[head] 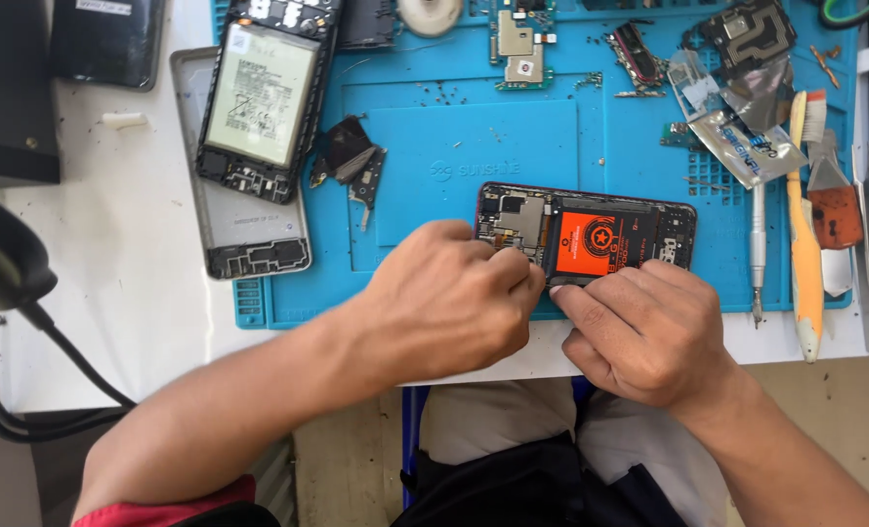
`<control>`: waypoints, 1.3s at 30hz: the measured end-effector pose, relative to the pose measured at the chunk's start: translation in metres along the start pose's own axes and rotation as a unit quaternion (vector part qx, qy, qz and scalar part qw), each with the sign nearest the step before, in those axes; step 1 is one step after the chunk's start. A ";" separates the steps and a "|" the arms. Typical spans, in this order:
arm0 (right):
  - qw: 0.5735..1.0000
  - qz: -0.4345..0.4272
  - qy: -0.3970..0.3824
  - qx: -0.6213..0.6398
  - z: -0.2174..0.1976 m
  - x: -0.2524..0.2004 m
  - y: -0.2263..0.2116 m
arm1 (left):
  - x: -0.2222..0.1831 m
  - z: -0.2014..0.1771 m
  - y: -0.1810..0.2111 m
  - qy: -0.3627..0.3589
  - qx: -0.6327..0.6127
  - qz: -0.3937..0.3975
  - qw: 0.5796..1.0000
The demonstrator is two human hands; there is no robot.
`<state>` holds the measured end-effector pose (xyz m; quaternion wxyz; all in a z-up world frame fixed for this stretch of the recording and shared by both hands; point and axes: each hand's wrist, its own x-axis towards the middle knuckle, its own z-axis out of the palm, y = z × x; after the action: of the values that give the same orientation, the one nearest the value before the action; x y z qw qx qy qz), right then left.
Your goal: Repairing a smartphone by manipulating internal components like the battery and motherboard on a workbench.
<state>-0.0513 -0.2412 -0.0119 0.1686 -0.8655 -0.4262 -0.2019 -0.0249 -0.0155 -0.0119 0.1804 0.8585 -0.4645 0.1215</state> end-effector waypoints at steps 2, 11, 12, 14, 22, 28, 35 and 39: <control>1.000 -0.002 0.002 0.004 0.000 0.000 -0.001 | 0.002 -0.005 -0.014 0.031 -0.031 0.007 0.999; 1.000 0.000 0.007 0.004 0.001 -0.002 -0.001 | 0.013 -0.019 -0.029 0.041 -0.078 -0.093 0.992; 1.000 0.002 0.005 0.003 0.001 -0.002 -0.001 | 0.013 -0.018 -0.029 0.028 -0.091 -0.106 0.990; 1.000 0.003 0.003 0.005 0.001 -0.002 -0.001 | 0.013 -0.016 -0.027 0.023 -0.090 -0.112 0.989; 1.000 0.005 0.006 0.007 0.001 -0.002 -0.001 | 0.015 -0.010 -0.024 0.020 -0.083 -0.125 0.988; 1.000 -0.003 0.008 0.005 0.000 -0.003 -0.001 | 0.017 -0.010 -0.024 0.028 -0.098 -0.150 0.983; 1.000 0.001 0.011 0.011 0.000 -0.002 0.000 | 0.020 -0.011 -0.022 0.026 -0.112 -0.164 0.980; 1.000 -0.004 0.008 0.014 0.000 -0.001 0.001 | 0.019 -0.009 -0.023 0.020 -0.104 -0.194 0.975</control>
<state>-0.0505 -0.2425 -0.0123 0.1834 -0.8598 -0.4310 -0.2036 0.0042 -0.0149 -0.0006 0.2981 0.9061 -0.2954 0.0528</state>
